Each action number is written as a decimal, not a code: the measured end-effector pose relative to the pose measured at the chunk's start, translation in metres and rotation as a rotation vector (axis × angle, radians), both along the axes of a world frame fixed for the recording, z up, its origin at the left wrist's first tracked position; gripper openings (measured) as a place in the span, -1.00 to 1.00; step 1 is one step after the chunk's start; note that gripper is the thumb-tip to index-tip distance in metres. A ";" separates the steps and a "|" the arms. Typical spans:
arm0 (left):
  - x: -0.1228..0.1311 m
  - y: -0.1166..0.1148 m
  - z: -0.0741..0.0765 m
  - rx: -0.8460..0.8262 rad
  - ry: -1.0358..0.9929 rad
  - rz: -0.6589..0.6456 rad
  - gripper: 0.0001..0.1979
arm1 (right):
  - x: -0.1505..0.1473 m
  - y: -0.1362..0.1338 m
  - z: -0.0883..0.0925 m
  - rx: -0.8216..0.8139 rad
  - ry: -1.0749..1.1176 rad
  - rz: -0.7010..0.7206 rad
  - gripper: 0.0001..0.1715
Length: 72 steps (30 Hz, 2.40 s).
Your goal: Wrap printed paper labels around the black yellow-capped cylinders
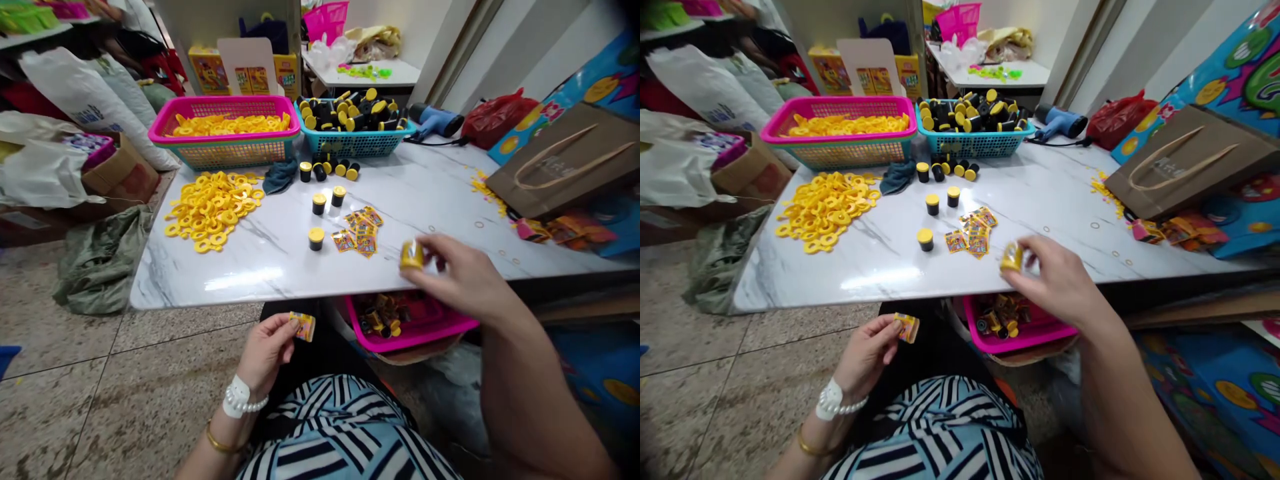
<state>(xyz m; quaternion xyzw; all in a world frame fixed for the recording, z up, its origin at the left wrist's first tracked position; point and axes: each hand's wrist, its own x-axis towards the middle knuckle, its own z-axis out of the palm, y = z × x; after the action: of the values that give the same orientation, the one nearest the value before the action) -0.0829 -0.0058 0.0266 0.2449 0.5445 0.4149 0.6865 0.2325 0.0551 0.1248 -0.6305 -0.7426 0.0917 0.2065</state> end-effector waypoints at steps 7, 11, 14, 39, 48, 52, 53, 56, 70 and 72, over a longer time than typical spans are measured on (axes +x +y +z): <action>0.010 -0.002 -0.022 -0.116 -0.010 -0.110 -0.58 | 0.043 -0.097 -0.128 -0.203 -0.156 -0.298 -0.42; 0.028 -0.004 -0.029 -0.122 -0.004 -0.225 -0.60 | 0.014 -0.126 -0.174 -0.107 -0.202 -0.063 -0.69; 0.035 -0.009 -0.034 -0.121 0.026 -0.271 -0.59 | 0.004 -0.132 -0.182 -0.099 -0.230 0.035 -0.72; 0.028 -0.015 -0.036 -0.143 0.048 -0.202 -0.56 | 0.055 -0.145 -0.091 -0.141 -0.016 0.279 -0.48; 0.037 0.004 0.017 0.054 0.009 -0.221 -0.62 | -0.027 0.002 0.005 0.297 0.256 0.349 -0.80; 0.029 0.018 0.044 0.087 -0.075 -0.058 -0.61 | -0.096 0.065 -0.005 0.295 0.044 0.406 -0.66; 0.025 0.021 0.048 0.085 -0.102 -0.005 -0.62 | -0.109 0.075 -0.010 0.256 -0.024 0.419 -0.62; 0.010 0.031 0.059 0.069 -0.207 0.152 -0.63 | -0.132 0.085 -0.018 0.140 -0.013 0.486 -0.70; 0.020 0.043 0.060 -0.028 -0.582 0.165 -0.81 | -0.113 0.007 -0.027 -0.130 1.006 0.212 -0.62; 0.024 0.043 0.059 -0.027 -0.579 0.158 -0.78 | -0.109 0.005 -0.026 0.012 0.814 0.215 -0.65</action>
<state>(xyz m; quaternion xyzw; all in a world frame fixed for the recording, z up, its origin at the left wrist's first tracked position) -0.0591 0.0374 0.0855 0.0643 0.3491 0.5125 0.7818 0.1234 0.0599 0.0988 -0.4604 -0.6624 0.3502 0.4760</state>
